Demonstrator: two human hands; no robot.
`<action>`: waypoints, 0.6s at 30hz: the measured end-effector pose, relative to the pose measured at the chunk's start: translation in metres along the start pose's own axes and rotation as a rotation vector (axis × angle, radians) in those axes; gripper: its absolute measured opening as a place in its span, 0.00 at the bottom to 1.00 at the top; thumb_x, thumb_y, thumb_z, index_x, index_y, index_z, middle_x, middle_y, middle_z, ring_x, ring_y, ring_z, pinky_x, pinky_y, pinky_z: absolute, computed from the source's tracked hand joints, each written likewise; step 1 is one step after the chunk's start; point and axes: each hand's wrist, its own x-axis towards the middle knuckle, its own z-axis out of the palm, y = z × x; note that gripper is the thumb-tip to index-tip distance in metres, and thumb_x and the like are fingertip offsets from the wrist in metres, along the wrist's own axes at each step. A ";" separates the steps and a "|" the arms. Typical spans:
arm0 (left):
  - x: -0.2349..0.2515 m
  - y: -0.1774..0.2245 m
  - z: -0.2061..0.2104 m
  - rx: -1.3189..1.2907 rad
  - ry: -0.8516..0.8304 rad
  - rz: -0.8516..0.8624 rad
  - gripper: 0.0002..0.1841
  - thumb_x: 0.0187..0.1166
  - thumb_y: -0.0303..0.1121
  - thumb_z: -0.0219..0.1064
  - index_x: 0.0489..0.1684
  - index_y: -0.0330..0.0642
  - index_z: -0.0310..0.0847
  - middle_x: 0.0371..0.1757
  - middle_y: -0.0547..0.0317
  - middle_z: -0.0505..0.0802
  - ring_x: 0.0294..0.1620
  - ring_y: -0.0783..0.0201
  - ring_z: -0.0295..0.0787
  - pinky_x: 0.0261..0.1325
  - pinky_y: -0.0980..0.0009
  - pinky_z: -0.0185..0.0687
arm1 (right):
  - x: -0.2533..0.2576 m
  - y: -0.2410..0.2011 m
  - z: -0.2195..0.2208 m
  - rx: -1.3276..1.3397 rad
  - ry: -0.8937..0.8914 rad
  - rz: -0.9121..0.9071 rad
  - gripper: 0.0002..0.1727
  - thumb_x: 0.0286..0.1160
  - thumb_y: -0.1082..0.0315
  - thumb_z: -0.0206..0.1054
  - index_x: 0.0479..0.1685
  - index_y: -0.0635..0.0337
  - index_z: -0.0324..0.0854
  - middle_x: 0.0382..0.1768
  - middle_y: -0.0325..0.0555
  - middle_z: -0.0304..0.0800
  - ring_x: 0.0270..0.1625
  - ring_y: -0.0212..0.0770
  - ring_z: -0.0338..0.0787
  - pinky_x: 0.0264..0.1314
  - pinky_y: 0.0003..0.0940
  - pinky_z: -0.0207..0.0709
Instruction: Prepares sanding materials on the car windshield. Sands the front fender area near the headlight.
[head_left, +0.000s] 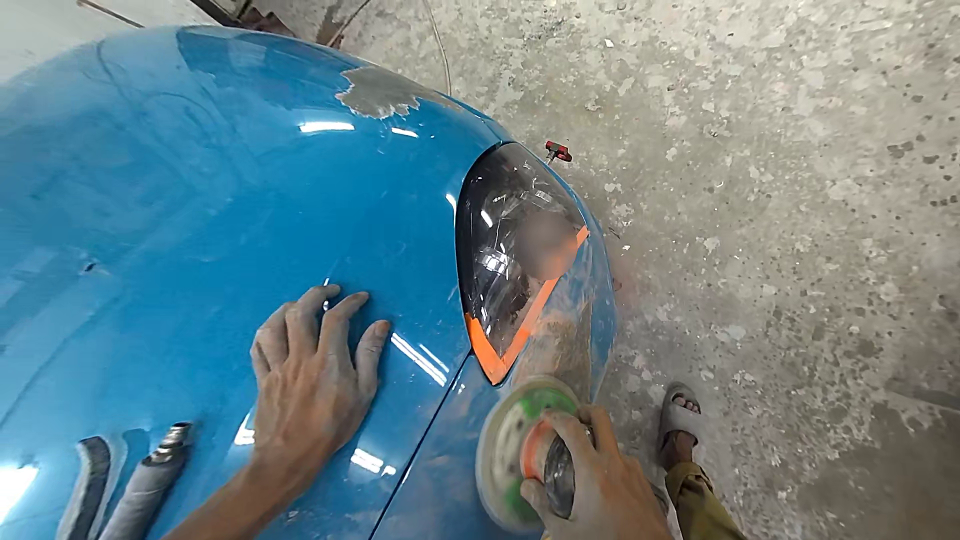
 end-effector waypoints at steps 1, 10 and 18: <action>0.000 0.000 0.000 0.001 0.004 0.004 0.34 0.87 0.59 0.43 0.75 0.43 0.78 0.81 0.41 0.76 0.82 0.32 0.66 0.78 0.35 0.57 | -0.001 0.001 -0.001 -0.002 -0.017 0.006 0.40 0.62 0.43 0.79 0.79 0.44 0.79 0.71 0.62 0.78 0.38 0.49 0.93 0.36 0.43 0.88; 0.000 0.000 0.001 -0.003 -0.003 -0.003 0.34 0.87 0.58 0.44 0.76 0.43 0.78 0.81 0.41 0.76 0.82 0.33 0.66 0.79 0.36 0.56 | 0.002 0.005 -0.005 -0.051 -0.035 0.003 0.41 0.62 0.41 0.78 0.80 0.43 0.77 0.70 0.60 0.78 0.39 0.48 0.92 0.36 0.42 0.88; -0.001 0.001 0.000 -0.008 -0.014 -0.012 0.34 0.87 0.59 0.44 0.77 0.43 0.77 0.81 0.41 0.75 0.83 0.33 0.65 0.79 0.36 0.56 | 0.003 0.004 -0.006 -0.056 -0.038 -0.017 0.41 0.60 0.42 0.79 0.80 0.42 0.78 0.70 0.59 0.78 0.38 0.48 0.92 0.36 0.42 0.88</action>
